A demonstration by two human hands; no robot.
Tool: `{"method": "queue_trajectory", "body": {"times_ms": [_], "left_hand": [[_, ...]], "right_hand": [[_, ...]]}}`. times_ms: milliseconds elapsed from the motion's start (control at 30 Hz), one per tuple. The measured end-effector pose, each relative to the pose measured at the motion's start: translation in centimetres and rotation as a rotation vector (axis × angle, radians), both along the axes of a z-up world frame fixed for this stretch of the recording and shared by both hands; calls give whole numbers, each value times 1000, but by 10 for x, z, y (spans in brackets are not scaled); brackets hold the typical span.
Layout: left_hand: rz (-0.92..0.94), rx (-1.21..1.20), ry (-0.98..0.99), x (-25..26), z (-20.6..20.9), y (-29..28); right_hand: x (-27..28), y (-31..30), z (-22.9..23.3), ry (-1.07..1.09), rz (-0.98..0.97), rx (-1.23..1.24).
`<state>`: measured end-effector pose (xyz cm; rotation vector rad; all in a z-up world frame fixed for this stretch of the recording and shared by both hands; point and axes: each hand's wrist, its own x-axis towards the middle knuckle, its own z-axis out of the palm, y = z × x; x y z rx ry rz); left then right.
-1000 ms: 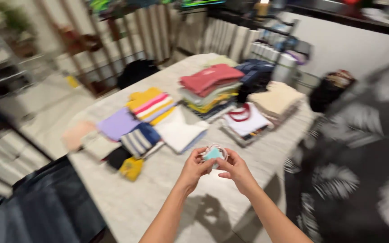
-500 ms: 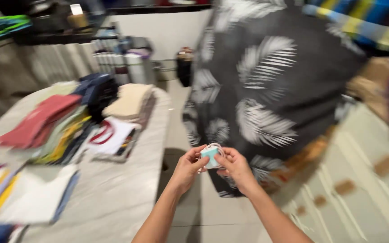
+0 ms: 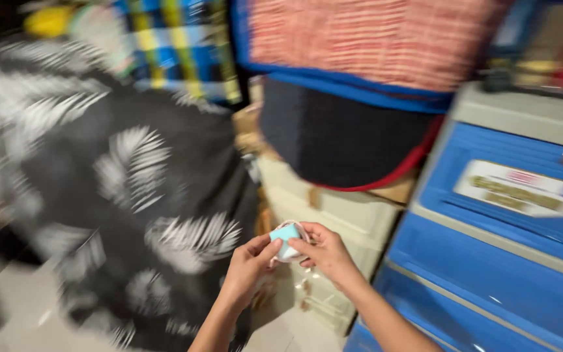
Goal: Pack personal items and clothes from a table into a drawer or suitcase.
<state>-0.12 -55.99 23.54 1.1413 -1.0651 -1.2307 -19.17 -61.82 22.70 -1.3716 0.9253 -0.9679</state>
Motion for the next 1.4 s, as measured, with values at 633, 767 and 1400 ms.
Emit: {"method": "queue_trajectory", "body": {"times_ms": [633,767,1400], "left_hand": [[-495,-584,-90,-238,155,-103],[-466,-757,-175,-283,192,-120],[-309,-400,-213,-446,293,-234]], "right_hand": [[-232,28,166,0,-631,-260],[-274,10,208,-28,-663,-329],[-418,-46,263,214,-975,-904]]}}
